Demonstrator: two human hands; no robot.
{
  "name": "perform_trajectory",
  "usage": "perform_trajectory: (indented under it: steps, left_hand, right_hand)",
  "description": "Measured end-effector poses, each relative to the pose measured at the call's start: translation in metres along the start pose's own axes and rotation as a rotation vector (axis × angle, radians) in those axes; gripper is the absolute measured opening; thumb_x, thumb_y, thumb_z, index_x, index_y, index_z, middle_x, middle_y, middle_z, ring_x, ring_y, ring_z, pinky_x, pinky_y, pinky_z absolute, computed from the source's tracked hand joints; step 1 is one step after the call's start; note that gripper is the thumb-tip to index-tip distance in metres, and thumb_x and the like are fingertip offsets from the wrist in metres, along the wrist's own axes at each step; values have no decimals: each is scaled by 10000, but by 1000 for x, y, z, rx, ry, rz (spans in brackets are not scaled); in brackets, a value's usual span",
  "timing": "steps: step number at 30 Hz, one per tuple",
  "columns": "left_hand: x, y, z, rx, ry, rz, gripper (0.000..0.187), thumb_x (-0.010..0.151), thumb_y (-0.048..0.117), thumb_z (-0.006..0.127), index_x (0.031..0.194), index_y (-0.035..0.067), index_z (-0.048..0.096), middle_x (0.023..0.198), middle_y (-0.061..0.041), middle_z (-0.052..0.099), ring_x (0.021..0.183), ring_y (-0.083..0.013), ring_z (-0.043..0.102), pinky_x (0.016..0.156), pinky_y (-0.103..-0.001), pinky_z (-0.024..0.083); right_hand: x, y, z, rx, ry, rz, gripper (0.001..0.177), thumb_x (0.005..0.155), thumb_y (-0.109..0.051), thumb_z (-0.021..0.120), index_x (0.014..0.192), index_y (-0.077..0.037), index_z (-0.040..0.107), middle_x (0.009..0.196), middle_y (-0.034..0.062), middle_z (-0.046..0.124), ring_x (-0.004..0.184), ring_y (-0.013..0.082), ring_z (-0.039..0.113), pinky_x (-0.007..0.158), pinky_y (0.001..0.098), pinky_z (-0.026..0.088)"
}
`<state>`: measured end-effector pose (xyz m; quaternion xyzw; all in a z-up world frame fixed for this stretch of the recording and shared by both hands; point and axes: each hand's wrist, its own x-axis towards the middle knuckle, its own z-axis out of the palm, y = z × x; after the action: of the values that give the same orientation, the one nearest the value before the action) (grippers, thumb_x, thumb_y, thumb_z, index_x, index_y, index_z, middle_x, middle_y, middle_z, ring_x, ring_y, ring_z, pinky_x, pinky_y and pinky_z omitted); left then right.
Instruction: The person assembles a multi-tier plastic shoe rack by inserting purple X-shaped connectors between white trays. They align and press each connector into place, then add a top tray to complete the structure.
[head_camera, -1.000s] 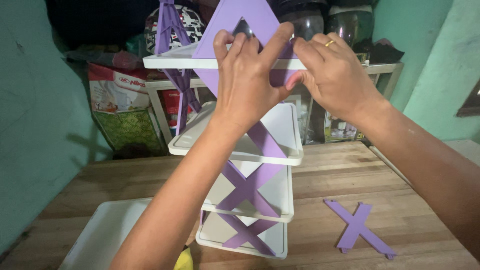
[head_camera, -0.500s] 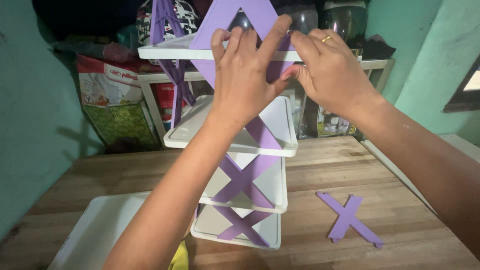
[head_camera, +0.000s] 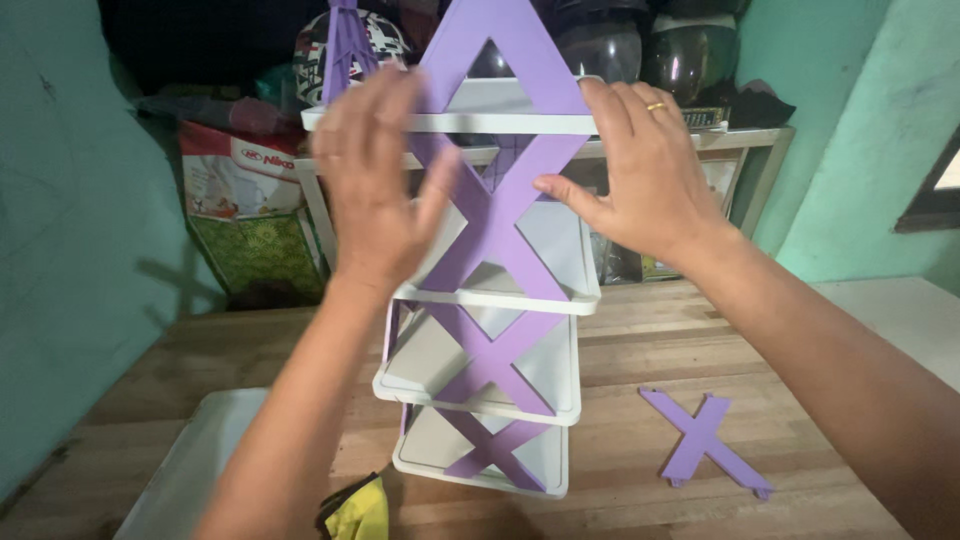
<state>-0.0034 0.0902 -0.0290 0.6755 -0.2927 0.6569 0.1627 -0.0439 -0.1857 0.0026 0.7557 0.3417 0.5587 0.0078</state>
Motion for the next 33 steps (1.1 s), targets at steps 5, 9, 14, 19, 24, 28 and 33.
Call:
perform_trajectory:
  steps: [5, 9, 14, 19, 24, 28, 33]
  left_hand:
    - [-11, -42, -20, -81, 30, -205, 405, 1157, 370, 596, 1433, 74, 571, 1488, -119, 569, 1401, -310, 480, 1225, -456, 329]
    - [-18, -48, -27, -205, 23, -157, 351, 1126, 261, 640, 1379, 25, 580, 1481, -150, 562, 1426, -354, 496, 1239, -468, 369]
    - [-19, -39, -30, -175, -1, -161, 481, 947, 165, 720, 1380, 31, 558, 1417, -164, 538, 1388, -365, 480, 1223, -476, 377]
    - [-13, -22, -19, -142, -3, -147, 588, 859, 148, 741, 1392, 43, 514, 1402, -167, 500, 1385, -363, 465, 1225, -487, 358]
    - [-9, -4, -10, -182, 2, -149, 627, 821, 164, 759, 1381, 32, 508, 1373, -174, 494, 1349, -380, 451, 1191, -491, 377]
    - [-4, 13, -5, -207, 13, -139, 646, 808, 172, 754, 1384, 24, 502, 1371, -179, 489, 1359, -389, 429, 1204, -500, 366]
    - [2, 34, 1, -220, -6, -112, 699, 797, 208, 751, 1406, -13, 489, 1383, -201, 482, 1372, -418, 406, 1225, -499, 354]
  right_hand:
    - [-3, 3, 2, 5, -2, 33, 796, 997, -514, 784, 1411, 92, 477, 1313, 251, 589, 1250, 410, 553, 1151, 541, 390]
    - [-8, 8, 6, 6, -26, 56, 793, 1018, -531, 766, 1445, 71, 476, 1308, 236, 577, 1256, 407, 548, 1170, 540, 379]
    - [-14, 20, 14, -22, -75, 86, 788, 1056, -537, 714, 1502, 50, 433, 1377, 235, 535, 1312, 387, 497, 1182, 545, 308]
    - [-26, 39, 22, -67, -77, 110, 762, 1087, -537, 675, 1484, 51, 399, 1460, 230, 485, 1404, 380, 398, 1209, 555, 246]
    - [-39, 55, 36, -48, -101, 261, 828, 1060, -540, 685, 1567, 49, 400, 1518, 245, 414, 1402, 390, 327, 1150, 555, 224]
    - [-47, 71, 47, -128, -105, 280, 803, 1072, -501, 712, 1536, 79, 406, 1497, 253, 386, 1418, 404, 319, 1142, 572, 220]
    - [-53, 90, 63, -201, -119, 351, 763, 1040, -453, 773, 1506, 62, 457, 1549, 249, 373, 1359, 420, 324, 1102, 598, 215]
